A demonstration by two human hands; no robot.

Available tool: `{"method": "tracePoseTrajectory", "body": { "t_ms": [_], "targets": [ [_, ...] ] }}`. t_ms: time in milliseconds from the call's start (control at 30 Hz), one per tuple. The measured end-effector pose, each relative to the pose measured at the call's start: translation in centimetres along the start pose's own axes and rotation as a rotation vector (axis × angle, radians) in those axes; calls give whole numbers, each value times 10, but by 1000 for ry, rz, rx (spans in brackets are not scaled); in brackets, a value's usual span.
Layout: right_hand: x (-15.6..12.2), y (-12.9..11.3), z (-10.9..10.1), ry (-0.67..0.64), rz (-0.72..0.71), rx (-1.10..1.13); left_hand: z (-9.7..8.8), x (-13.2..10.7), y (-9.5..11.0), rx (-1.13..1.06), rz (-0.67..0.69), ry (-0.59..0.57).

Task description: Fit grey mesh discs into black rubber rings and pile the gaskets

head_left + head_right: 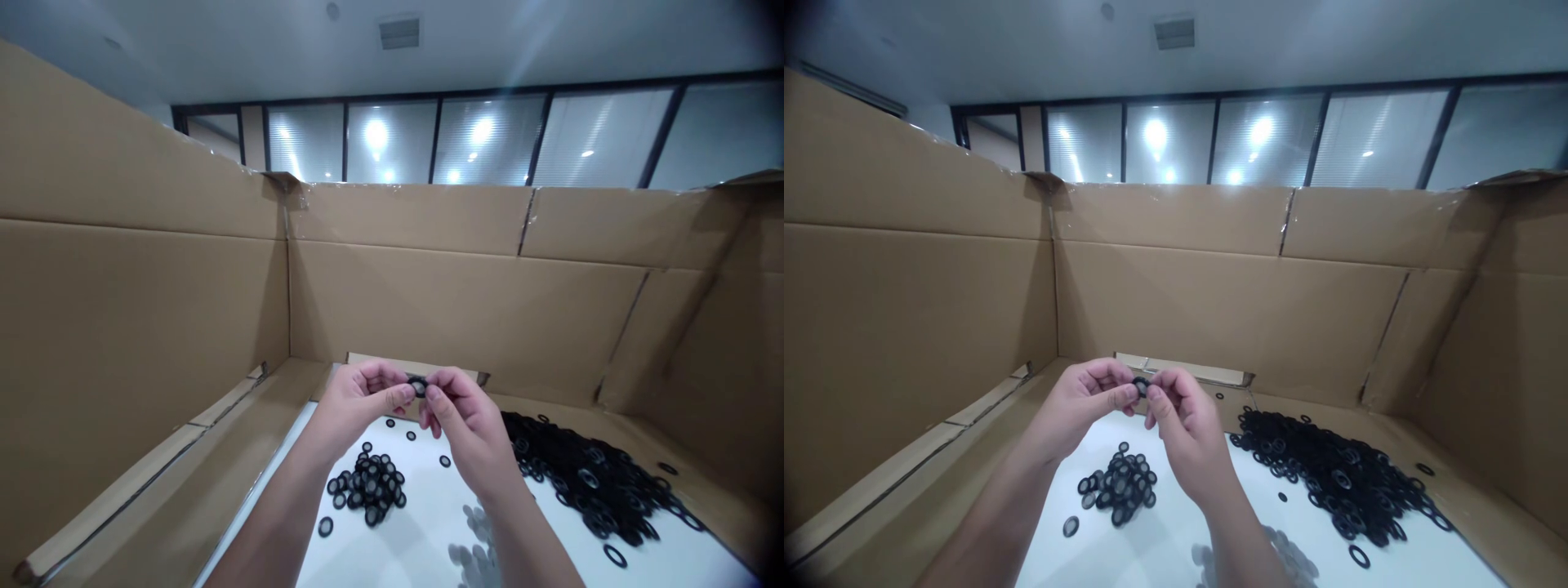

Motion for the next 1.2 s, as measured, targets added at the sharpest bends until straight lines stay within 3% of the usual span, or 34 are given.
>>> {"method": "tracePoseTrajectory", "body": {
  "t_ms": [233, 333, 500, 700, 867, 1033, 1200],
  "targets": [
    [0, 8, 1, -2, 65, 154, 2, -1, -2, -21, -22, -69],
    [1, 9, 0, 19, 64, 120, 2, 0, -2, -11, -20, -66],
    [3, 2, -7, 47, -28, -278, 1, -1, -1, 82, 52, -23],
    [2, -6, -2, -82, -161, -644, 6, -3, 1, 186, 55, -20],
    [1, -9, 5, -128, -260, -648, 7, -3, 1, 133, 32, -41],
    [1, -7, 0, -75, -215, -658, 10, -5, 4, 99, 44, -49],
    [1, -8, 4, -116, -257, -596, 9, -4, 3, 101, 40, -1]
  ]
}}
Point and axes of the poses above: each hand's wrist, its own x-axis towards the middle knuckle, its own z-axis out of the palm, y = z × x, the point moved 5 cm from there along x, towards the middle knuckle, and after that the axes turned 12 degrees about -z, right-handed, at the moved point
